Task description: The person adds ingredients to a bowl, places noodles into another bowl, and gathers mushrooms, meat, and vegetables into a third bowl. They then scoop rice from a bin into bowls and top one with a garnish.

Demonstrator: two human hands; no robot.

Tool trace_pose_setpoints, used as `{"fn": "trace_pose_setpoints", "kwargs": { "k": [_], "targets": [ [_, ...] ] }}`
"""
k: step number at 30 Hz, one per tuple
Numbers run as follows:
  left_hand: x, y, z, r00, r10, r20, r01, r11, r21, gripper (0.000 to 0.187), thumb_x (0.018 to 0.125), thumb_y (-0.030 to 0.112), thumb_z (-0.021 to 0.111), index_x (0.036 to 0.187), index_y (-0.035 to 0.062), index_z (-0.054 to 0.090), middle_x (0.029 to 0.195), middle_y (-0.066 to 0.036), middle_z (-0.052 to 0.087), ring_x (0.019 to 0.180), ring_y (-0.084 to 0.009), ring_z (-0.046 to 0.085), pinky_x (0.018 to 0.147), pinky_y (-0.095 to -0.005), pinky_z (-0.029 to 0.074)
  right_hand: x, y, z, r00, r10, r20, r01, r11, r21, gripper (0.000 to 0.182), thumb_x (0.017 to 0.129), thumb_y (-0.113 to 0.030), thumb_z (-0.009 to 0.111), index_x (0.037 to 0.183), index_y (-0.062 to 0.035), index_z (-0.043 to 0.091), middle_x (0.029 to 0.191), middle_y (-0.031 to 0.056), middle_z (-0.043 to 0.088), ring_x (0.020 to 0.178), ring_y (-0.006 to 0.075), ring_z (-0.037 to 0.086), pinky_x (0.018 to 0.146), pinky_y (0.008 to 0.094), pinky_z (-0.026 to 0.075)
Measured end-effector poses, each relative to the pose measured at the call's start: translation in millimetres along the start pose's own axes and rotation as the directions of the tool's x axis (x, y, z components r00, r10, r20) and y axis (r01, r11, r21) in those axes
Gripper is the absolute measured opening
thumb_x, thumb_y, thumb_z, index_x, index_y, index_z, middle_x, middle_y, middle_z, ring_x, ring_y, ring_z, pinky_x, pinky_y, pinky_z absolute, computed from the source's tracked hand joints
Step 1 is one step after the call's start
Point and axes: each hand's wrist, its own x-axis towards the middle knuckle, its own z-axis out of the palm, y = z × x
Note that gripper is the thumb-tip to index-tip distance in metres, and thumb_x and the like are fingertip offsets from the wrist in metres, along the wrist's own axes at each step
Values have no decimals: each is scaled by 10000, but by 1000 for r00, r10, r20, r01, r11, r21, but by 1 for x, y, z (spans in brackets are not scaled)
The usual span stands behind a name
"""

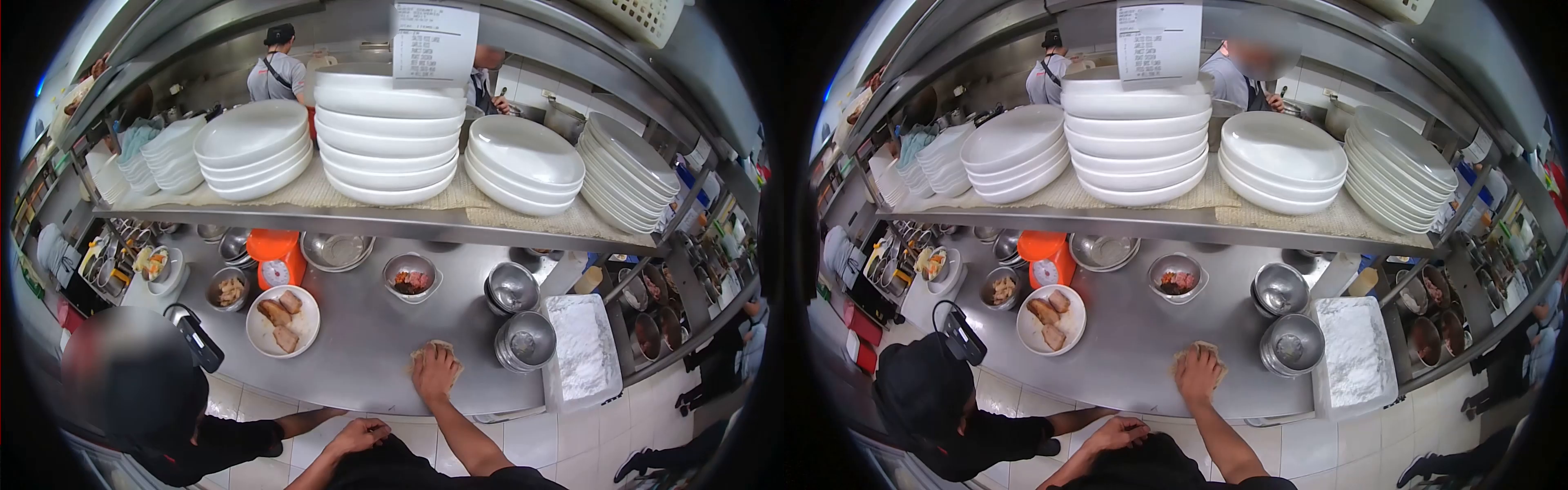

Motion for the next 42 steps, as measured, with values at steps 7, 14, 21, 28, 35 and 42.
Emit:
{"fn": "trace_pose_setpoints", "kwargs": {
  "k": [7,14,21,28,35,42],
  "targets": [
    [-12,-15,-17,992,47,-115,-24,980,195,325,856,322,578,1003,41,650,872,-115,671,792,-173,642,697,-292,492,0,2,7,997,-5,-76,8,999,32,313,816,-264,525,1090,-115,499,1105,131,502,1051,333,433,853,467,321],
    [-21,-45,-27,956,155,-249,-92,964,250,355,828,342,595,991,34,660,882,-150,671,761,-248,645,749,-323,489,2,-1,1,1000,2,-14,-2,1000,-18,322,836,-262,512,1115,-102,492,1169,127,491,1081,320,428,871,468,323],
    [-27,-60,-37,966,91,-242,-38,976,215,358,826,325,602,991,12,652,818,-141,667,679,-201,634,683,-313,492,0,10,10,997,-19,-74,24,998,62,384,826,-290,522,1153,-91,496,1169,147,493,1099,348,423,883,470,336],
    [-43,-48,-34,981,-7,-192,36,988,151,340,824,302,607,984,5,649,823,-115,666,676,-172,626,657,-295,486,16,39,-53,967,-121,-225,188,934,305,435,725,-209,654,1124,-65,557,1095,169,563,1040,359,500,904,462,390],
    [-40,-61,-31,986,107,-128,-50,922,383,394,828,380,547,997,35,637,959,-193,638,937,-352,592,827,-399,453,129,127,-100,975,-156,-160,170,982,81,374,730,-138,654,1077,-21,578,1062,183,596,1012,353,541,903,431,409],
    [-45,-56,-26,979,71,-189,3,930,366,357,851,362,559,1035,67,639,984,-166,646,949,-320,602,844,-377,458,206,198,-45,904,25,427,74,974,-213,503,733,-327,642,1126,-21,570,1099,202,591,1046,372,546,920,408,418]
  ]
}}
